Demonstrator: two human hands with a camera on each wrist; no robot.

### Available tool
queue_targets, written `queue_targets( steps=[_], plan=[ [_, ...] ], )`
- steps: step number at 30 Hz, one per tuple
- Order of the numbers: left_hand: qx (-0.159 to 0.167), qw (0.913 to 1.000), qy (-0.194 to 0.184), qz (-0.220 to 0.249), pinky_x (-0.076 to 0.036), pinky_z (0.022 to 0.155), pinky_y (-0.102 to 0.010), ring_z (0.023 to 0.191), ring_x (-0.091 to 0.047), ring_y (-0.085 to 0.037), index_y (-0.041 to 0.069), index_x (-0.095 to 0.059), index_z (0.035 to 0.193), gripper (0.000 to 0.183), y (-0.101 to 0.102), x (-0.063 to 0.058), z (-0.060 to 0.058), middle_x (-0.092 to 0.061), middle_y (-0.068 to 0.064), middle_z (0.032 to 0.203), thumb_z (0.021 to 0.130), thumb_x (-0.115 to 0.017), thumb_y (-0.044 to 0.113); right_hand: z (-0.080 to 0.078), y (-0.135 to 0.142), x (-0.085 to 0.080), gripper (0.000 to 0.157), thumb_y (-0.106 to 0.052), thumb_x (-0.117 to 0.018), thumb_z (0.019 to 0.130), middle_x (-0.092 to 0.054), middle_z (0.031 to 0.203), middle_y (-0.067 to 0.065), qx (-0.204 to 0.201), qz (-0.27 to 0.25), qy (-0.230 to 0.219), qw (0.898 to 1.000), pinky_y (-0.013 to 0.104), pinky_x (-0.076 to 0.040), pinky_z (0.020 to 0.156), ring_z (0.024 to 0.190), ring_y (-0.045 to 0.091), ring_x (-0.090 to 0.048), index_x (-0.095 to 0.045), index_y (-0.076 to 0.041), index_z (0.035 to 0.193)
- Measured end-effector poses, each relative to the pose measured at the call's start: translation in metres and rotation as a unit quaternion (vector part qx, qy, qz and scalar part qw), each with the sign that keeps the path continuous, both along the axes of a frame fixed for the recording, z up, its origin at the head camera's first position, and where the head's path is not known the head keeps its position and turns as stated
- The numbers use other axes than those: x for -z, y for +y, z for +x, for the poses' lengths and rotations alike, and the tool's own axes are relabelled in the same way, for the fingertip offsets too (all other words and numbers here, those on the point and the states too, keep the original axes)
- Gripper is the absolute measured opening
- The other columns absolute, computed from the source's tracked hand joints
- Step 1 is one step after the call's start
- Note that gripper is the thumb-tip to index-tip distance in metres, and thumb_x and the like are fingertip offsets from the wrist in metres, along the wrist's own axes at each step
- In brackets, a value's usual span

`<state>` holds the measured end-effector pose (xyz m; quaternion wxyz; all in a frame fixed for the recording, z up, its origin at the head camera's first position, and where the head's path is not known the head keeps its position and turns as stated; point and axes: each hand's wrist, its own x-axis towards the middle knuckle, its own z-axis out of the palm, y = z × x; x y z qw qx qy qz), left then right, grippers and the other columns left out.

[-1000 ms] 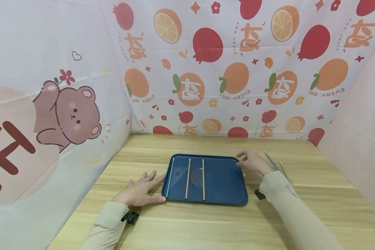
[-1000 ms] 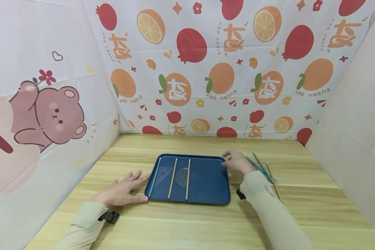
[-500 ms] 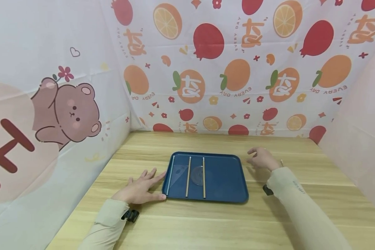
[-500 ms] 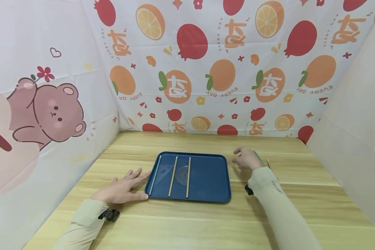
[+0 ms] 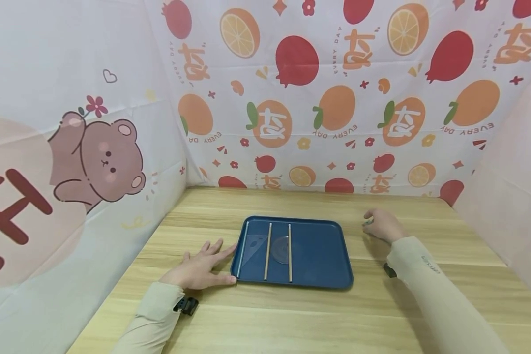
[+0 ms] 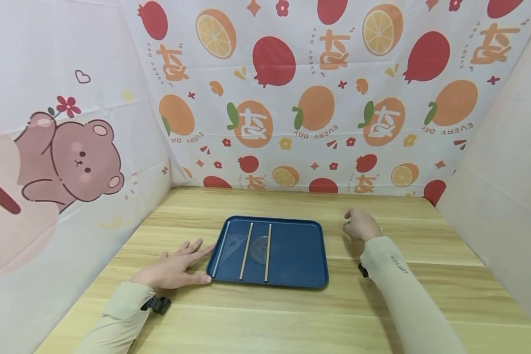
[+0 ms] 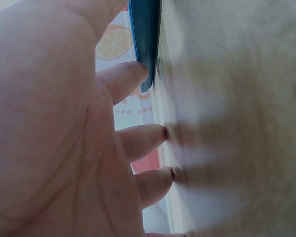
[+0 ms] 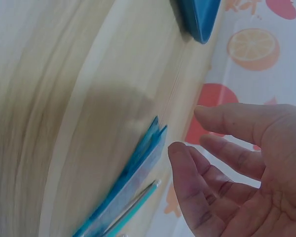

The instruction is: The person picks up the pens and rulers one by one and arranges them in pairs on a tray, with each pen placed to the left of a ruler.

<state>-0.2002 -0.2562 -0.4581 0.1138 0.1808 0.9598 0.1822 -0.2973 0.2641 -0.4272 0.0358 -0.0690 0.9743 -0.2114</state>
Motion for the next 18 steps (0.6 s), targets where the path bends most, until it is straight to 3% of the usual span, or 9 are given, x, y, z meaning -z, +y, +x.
queue_targets(
  steps=[7, 14, 18],
  plan=[
    [-0.002, 1.0, -0.001, 0.001, -0.007, 0.11, -0.096, 0.161, -0.014, -0.061, 0.031, -0.035, 0.17, 0.094, 0.001, 0.001, 0.0, -0.021, -0.026, 0.177, 0.092, -0.072, 0.07, -0.001, 0.01, 0.002, 0.049, -0.014, -0.071, 0.096, -0.061, 0.142, 0.039, 0.015, 0.026, -0.003, 1.0, 0.071, -0.048, 0.108, 0.13, 0.059, -0.058, -0.063, 0.014, 0.135],
    [-0.003, 1.0, 0.0, -0.004, -0.008, 0.11, -0.095, 0.161, -0.015, -0.06, 0.032, -0.035, 0.17, 0.094, 0.0, 0.001, 0.0, -0.022, -0.025, 0.177, 0.092, -0.072, 0.07, -0.003, 0.017, 0.003, 0.049, -0.013, -0.072, 0.096, -0.061, 0.142, 0.039, 0.021, 0.04, -0.011, 0.999, 0.071, -0.048, 0.109, 0.13, 0.059, -0.058, -0.063, 0.015, 0.135],
    [-0.003, 1.0, 0.0, -0.004, -0.008, 0.11, -0.095, 0.161, -0.015, -0.06, 0.031, -0.035, 0.17, 0.095, 0.0, 0.001, 0.0, -0.023, -0.025, 0.177, 0.092, -0.072, 0.071, -0.002, 0.019, 0.002, 0.052, -0.014, -0.073, 0.096, -0.054, 0.15, 0.039, 0.029, 0.04, -0.025, 0.998, 0.073, -0.045, 0.112, 0.136, 0.061, -0.053, -0.061, 0.014, 0.138]
  ],
)
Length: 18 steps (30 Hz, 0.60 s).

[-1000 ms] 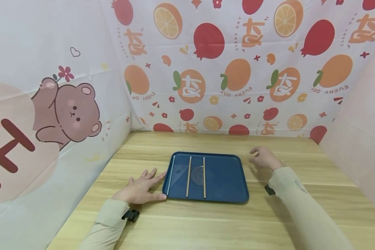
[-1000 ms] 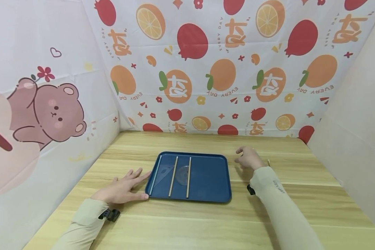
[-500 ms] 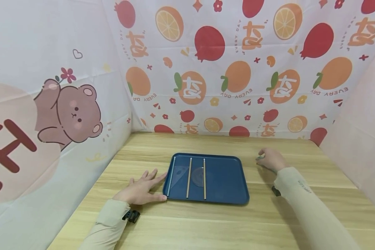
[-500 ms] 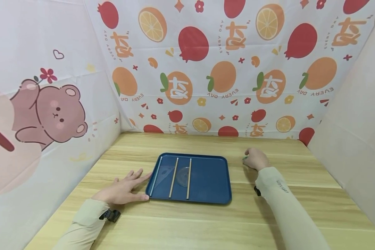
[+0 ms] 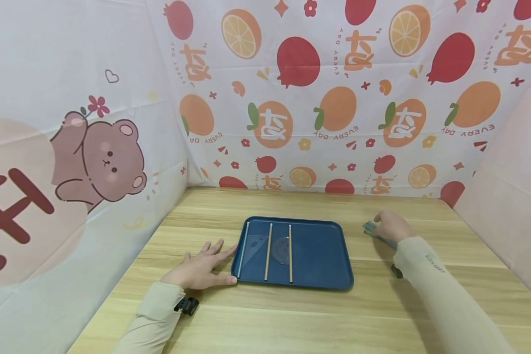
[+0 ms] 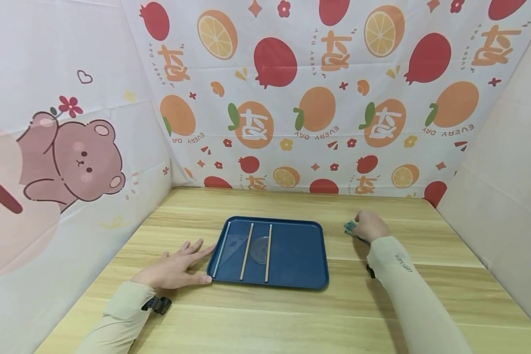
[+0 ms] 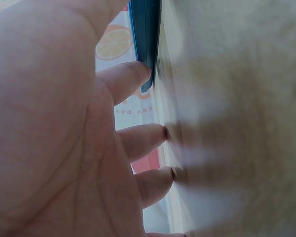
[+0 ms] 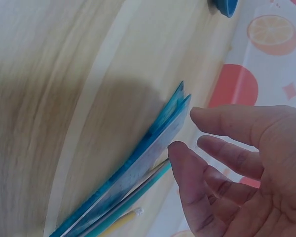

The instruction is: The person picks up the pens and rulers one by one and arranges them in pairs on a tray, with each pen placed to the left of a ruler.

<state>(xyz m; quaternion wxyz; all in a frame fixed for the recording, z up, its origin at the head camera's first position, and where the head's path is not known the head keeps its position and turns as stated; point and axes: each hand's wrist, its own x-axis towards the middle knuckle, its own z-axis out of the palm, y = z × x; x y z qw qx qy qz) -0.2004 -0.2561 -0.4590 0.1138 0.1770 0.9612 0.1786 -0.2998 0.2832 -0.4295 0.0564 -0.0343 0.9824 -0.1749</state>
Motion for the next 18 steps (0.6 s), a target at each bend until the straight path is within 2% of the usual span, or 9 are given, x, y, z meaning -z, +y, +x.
queue_targets(
  steps=[4, 10, 18],
  plan=[
    [0.0, 1.0, 0.001, -0.001, -0.008, 0.111, -0.095, 0.162, -0.015, -0.06, 0.031, -0.036, 0.169, 0.094, 0.0, -0.001, 0.001, -0.023, -0.025, 0.177, 0.092, -0.072, 0.071, 0.001, 0.003, 0.0, 0.052, -0.014, -0.073, 0.096, -0.049, 0.155, 0.038, 0.006, 0.004, -0.006, 1.0, 0.074, -0.043, 0.113, 0.139, 0.061, -0.05, -0.061, 0.014, 0.138],
    [-0.003, 1.0, -0.002, 0.002, -0.007, 0.111, -0.095, 0.162, -0.014, -0.06, 0.031, -0.035, 0.17, 0.094, 0.001, -0.003, 0.002, -0.022, -0.025, 0.177, 0.092, -0.073, 0.069, 0.005, 0.006, -0.002, 0.052, -0.008, -0.074, 0.093, -0.056, 0.147, 0.04, 0.01, 0.009, -0.02, 1.0, 0.073, -0.046, 0.11, 0.136, 0.062, -0.053, -0.061, 0.015, 0.137],
    [-0.002, 1.0, 0.004, 0.002, -0.007, 0.111, -0.095, 0.161, -0.016, -0.061, 0.03, -0.036, 0.169, 0.094, 0.002, -0.003, 0.003, -0.022, -0.026, 0.177, 0.092, -0.073, 0.069, 0.011, 0.008, -0.002, 0.054, -0.008, -0.077, 0.092, -0.057, 0.147, 0.039, 0.013, 0.007, -0.036, 0.999, 0.072, -0.048, 0.108, 0.134, 0.061, -0.055, -0.061, 0.015, 0.138]
  ],
)
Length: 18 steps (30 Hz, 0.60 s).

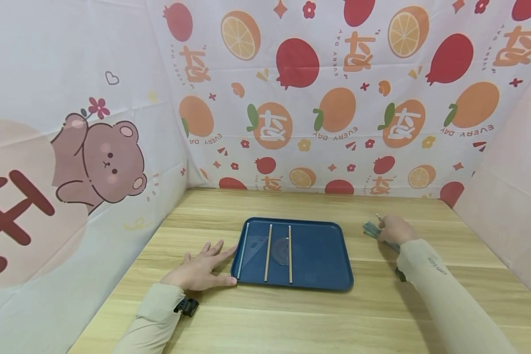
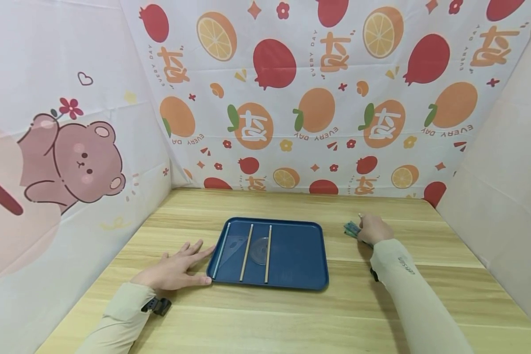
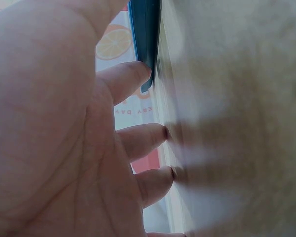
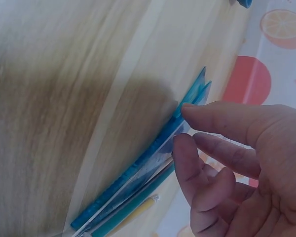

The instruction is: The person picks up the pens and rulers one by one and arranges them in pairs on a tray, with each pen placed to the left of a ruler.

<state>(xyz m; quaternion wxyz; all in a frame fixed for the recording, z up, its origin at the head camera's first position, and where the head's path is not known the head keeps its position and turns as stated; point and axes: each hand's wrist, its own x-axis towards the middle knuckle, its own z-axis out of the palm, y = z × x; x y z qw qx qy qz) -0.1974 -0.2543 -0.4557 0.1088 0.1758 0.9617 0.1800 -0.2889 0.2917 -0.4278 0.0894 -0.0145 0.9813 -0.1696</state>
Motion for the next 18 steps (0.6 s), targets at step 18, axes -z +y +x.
queue_targets(
  steps=[18],
  plan=[
    [0.0, 1.0, 0.0, 0.005, -0.006, 0.111, -0.095, 0.16, -0.016, -0.062, 0.028, -0.038, 0.169, 0.095, -0.0016, 0.0017, -0.0029, -0.022, -0.028, 0.176, 0.091, -0.073, 0.07, -0.0045, 0.0031, 0.0071, 0.051, -0.003, -0.073, 0.088, -0.064, 0.139, 0.037, 0.007, 0.013, 0.003, 1.0, 0.065, -0.056, 0.099, 0.109, 0.042, -0.07, -0.064, 0.015, 0.135]
  ],
)
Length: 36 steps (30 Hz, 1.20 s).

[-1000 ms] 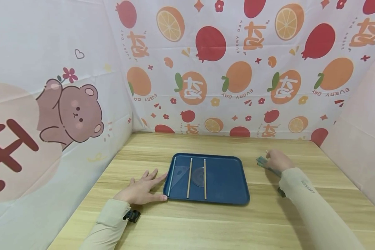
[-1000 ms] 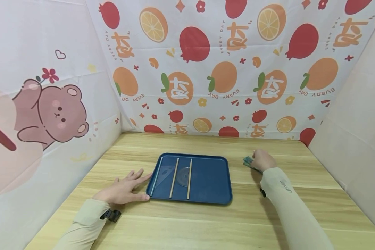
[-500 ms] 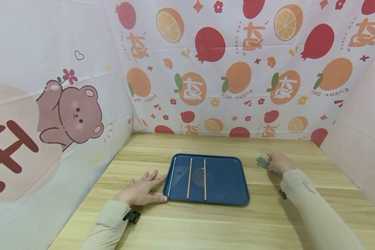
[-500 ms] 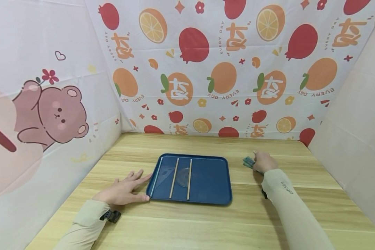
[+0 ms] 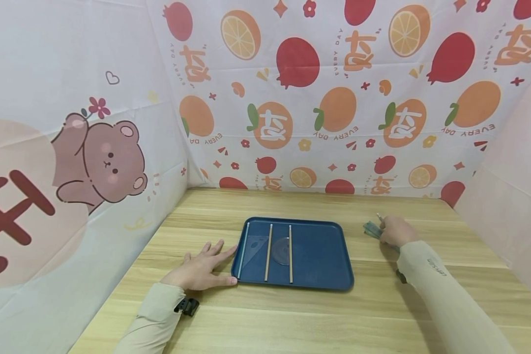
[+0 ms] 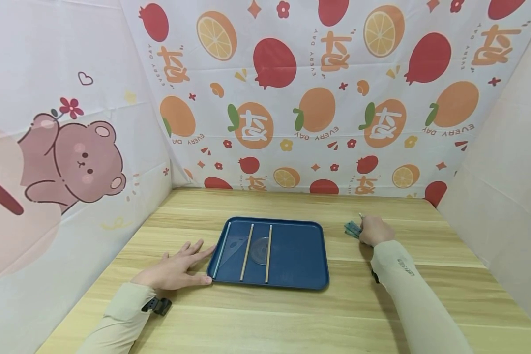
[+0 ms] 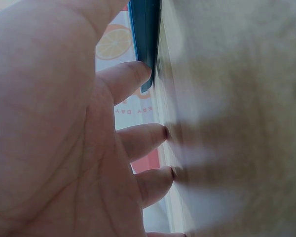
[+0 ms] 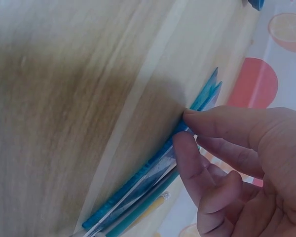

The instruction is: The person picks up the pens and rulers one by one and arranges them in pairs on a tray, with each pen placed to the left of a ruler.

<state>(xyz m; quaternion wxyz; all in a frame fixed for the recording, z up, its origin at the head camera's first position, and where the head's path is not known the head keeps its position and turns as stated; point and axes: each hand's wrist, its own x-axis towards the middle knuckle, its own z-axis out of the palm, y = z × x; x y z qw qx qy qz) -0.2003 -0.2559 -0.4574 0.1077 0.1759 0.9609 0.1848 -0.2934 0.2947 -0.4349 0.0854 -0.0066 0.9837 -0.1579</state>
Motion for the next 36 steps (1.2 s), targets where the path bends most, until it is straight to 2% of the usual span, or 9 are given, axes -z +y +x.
queue_targets(
  steps=[12, 19, 27, 36],
  plan=[
    [0.0, 1.0, -0.001, -0.002, -0.007, 0.111, -0.095, 0.161, -0.016, -0.061, 0.028, -0.038, 0.169, 0.095, 0.001, 0.0, 0.002, -0.023, -0.027, 0.177, 0.091, -0.073, 0.07, 0.001, -0.001, 0.003, 0.047, -0.004, -0.073, 0.088, -0.064, 0.14, 0.036, -0.014, 0.011, 0.019, 1.0, 0.068, -0.055, 0.098, 0.124, 0.055, -0.065, -0.068, 0.011, 0.132],
    [0.0, 1.0, 0.001, -0.003, -0.008, 0.11, -0.096, 0.161, -0.017, -0.061, 0.028, -0.038, 0.169, 0.095, 0.001, 0.0, 0.002, -0.023, -0.027, 0.177, 0.091, -0.074, 0.07, -0.002, -0.007, 0.005, 0.042, -0.005, -0.075, 0.087, -0.066, 0.138, 0.036, -0.031, 0.008, 0.032, 0.999, 0.067, -0.055, 0.099, 0.119, 0.049, -0.068, -0.071, 0.009, 0.127],
    [-0.002, 1.0, -0.005, -0.001, -0.006, 0.112, -0.095, 0.161, -0.016, -0.06, 0.028, -0.038, 0.169, 0.094, 0.002, -0.001, 0.004, -0.021, -0.026, 0.177, 0.092, -0.073, 0.07, -0.004, -0.022, 0.006, 0.038, -0.009, -0.077, 0.09, -0.073, 0.129, 0.03, -0.041, -0.009, 0.048, 0.998, 0.058, -0.059, 0.091, 0.101, 0.035, -0.069, -0.074, 0.006, 0.124],
    [-0.004, 1.0, -0.004, -0.001, -0.006, 0.112, -0.094, 0.161, -0.015, -0.061, 0.028, -0.038, 0.169, 0.094, 0.002, -0.001, 0.005, -0.021, -0.026, 0.177, 0.092, -0.073, 0.069, -0.002, -0.038, -0.001, 0.041, -0.012, -0.077, 0.093, -0.074, 0.126, 0.027, -0.064, -0.048, 0.04, 0.996, 0.058, -0.059, 0.097, 0.114, 0.04, -0.071, -0.07, 0.006, 0.129]
  ],
)
